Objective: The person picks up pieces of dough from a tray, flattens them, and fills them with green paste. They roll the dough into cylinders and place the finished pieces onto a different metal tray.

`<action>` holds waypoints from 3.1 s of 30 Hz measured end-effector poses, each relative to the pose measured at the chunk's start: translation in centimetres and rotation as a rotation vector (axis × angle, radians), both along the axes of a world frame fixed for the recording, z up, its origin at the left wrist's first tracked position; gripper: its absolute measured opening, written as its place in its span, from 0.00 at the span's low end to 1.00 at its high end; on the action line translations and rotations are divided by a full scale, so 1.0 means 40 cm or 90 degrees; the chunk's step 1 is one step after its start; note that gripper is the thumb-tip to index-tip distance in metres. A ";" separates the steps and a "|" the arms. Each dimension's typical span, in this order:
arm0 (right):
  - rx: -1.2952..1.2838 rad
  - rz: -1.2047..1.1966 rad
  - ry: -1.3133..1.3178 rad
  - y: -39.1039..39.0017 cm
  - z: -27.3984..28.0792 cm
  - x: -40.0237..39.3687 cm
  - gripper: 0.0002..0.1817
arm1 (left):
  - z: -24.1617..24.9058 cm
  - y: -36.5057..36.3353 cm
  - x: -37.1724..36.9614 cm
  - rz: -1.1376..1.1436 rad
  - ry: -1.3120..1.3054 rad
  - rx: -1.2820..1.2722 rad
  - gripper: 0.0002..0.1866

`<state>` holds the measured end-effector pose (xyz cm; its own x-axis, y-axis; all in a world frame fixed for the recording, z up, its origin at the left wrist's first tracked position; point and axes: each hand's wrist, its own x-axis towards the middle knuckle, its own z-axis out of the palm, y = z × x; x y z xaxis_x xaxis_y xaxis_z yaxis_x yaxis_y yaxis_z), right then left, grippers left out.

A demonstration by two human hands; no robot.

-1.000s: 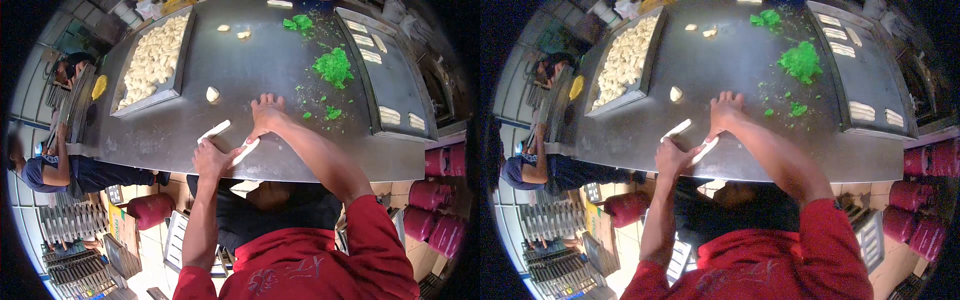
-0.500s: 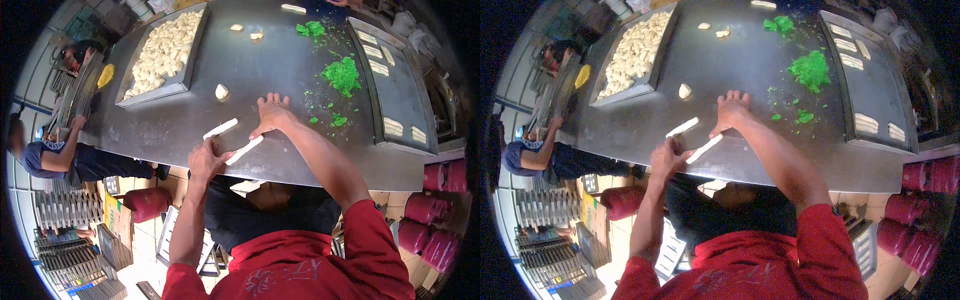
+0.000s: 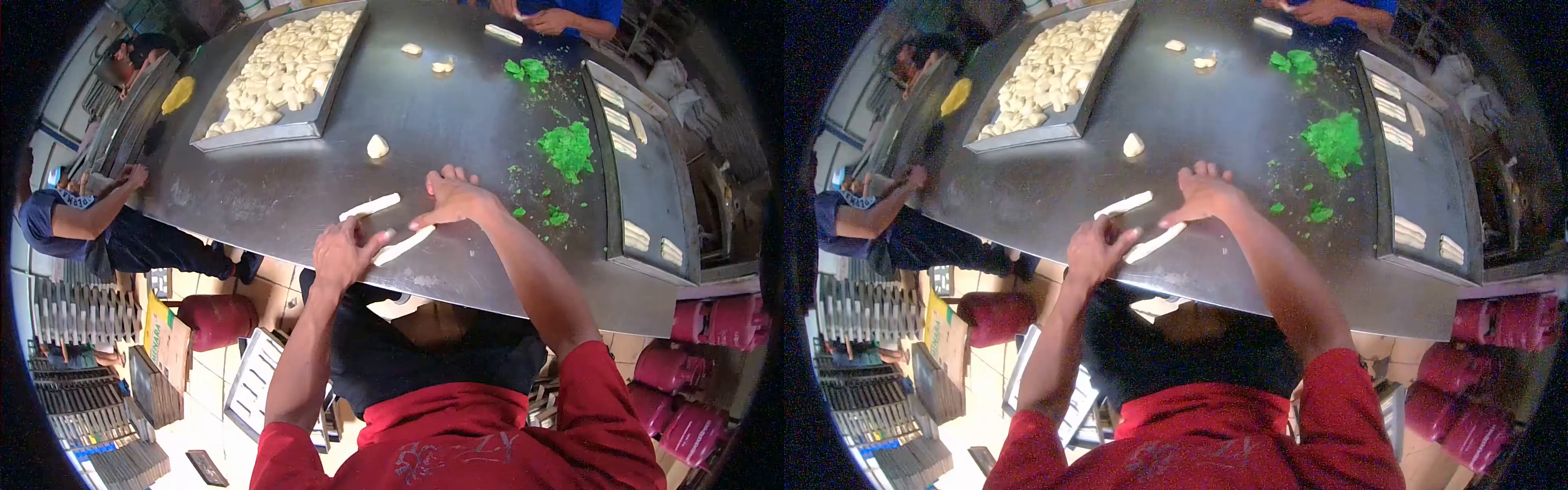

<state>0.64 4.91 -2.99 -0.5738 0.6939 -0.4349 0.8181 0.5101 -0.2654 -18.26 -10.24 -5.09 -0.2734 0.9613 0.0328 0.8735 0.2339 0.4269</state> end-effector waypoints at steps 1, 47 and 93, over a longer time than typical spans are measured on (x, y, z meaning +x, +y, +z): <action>0.002 -0.010 0.000 -0.004 0.001 0.007 0.54 | 0.001 0.000 0.004 0.005 -0.006 0.000 0.34; 0.037 0.065 0.309 -0.098 -0.019 0.023 0.12 | 0.029 -0.056 0.064 0.023 -0.119 0.030 0.25; 0.006 -0.387 0.743 -0.244 -0.018 0.039 0.19 | 0.027 0.060 0.201 0.080 -0.619 0.277 0.23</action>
<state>2.20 -4.84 -3.72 -0.2029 0.9734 0.1066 0.2090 0.1494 -0.9664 -10.21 -7.85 -4.00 -0.4625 0.8830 0.0801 0.0935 -0.0413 0.9948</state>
